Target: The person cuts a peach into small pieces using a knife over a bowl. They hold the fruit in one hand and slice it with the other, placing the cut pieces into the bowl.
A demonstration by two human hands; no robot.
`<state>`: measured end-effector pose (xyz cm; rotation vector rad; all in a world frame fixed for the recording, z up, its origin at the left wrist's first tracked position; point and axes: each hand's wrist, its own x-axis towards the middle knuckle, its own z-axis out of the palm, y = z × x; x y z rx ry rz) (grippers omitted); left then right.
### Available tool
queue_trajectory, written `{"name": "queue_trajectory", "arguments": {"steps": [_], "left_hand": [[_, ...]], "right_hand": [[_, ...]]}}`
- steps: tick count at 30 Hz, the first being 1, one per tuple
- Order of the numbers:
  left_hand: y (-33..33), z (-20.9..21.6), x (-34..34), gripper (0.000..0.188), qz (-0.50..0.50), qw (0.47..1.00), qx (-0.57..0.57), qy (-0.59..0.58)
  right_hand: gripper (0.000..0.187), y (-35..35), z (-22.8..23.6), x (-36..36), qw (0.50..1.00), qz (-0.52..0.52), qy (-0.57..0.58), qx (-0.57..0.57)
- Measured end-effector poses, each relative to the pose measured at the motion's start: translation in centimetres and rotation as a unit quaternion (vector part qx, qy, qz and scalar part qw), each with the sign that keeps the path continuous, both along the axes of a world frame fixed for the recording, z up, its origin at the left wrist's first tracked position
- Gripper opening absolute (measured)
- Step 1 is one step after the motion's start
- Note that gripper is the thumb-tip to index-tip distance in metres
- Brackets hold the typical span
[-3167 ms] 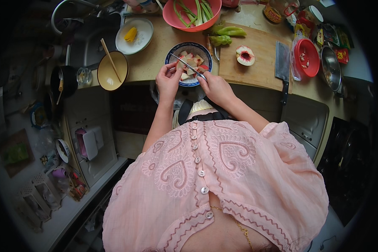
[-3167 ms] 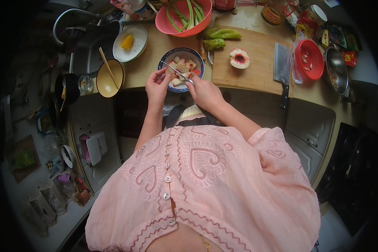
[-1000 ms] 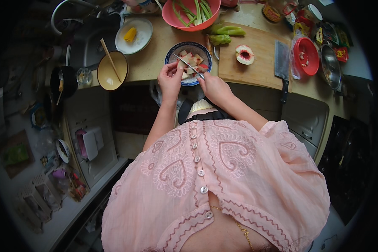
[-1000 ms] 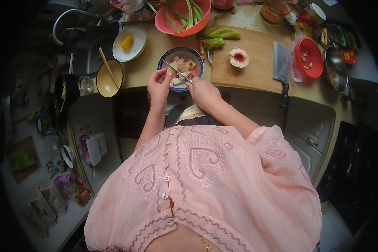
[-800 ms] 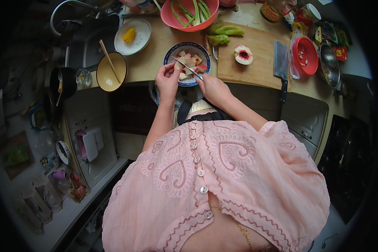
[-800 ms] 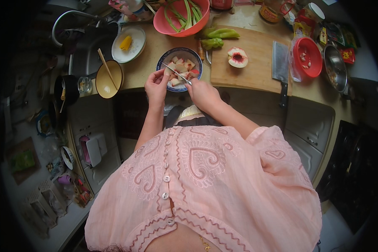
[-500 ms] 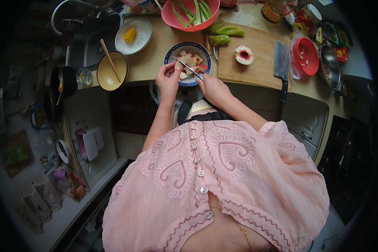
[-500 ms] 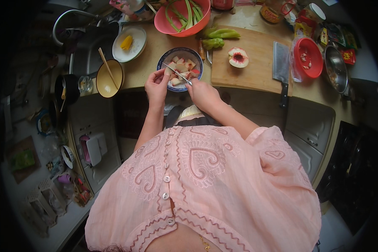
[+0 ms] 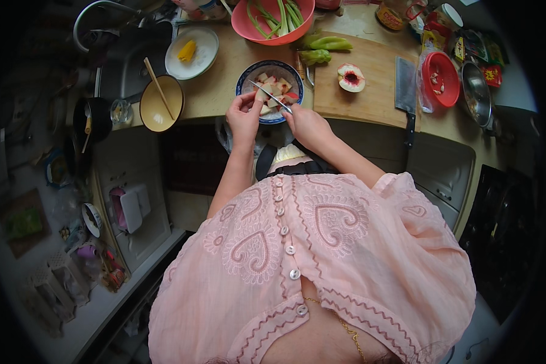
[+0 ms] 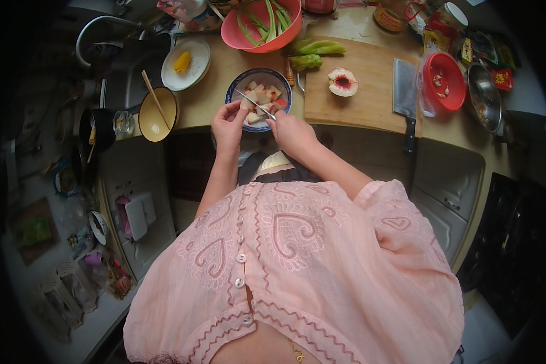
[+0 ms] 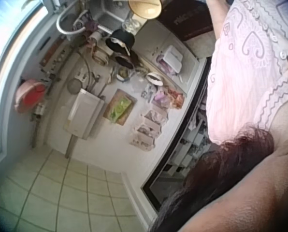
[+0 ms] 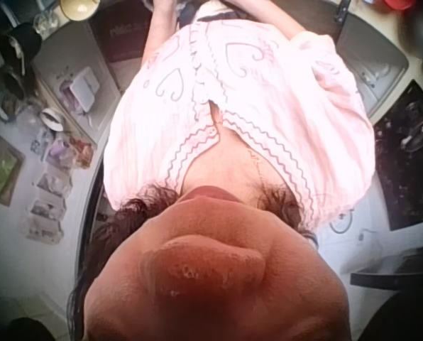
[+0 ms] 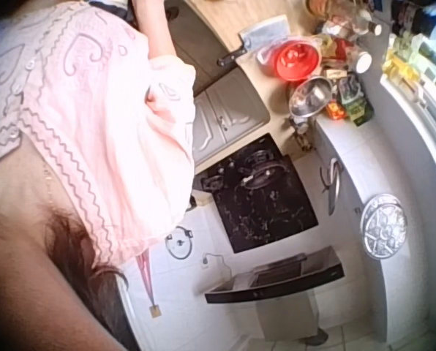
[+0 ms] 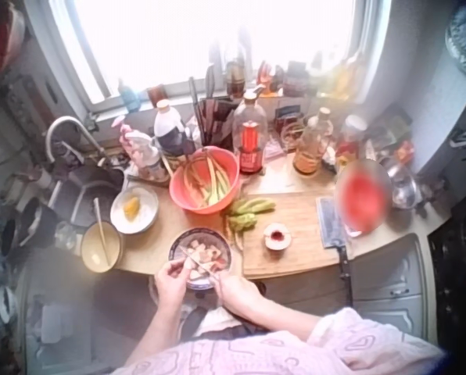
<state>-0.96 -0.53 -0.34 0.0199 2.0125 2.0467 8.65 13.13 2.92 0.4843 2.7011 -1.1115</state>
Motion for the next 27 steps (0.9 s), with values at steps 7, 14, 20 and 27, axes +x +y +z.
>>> {"name": "queue_trajectory", "arguments": {"steps": [7,14,20,27], "left_hand": [[0.2,0.3,0.3,0.02,0.01,1.0,-0.018,0.011],[0.1,0.3,0.4,0.02,-0.002,1.0,-0.012,0.018],[-0.1,0.7,0.1,0.02,0.001,1.0,0.01,-0.025],[-0.1,0.2,-0.2,0.019,0.005,1.0,0.014,-0.024]], "right_hand": [[0.035,-0.2,0.1,0.0,1.0,0.001,-0.014,0.004],[0.035,-0.2,0.2,0.0,1.0,-0.006,-0.013,-0.007],[0.034,-0.2,0.1,0.2,1.0,0.006,-0.02,-0.003],[0.035,-0.1,-0.1,-0.1,1.0,0.005,-0.012,-0.005]]}}
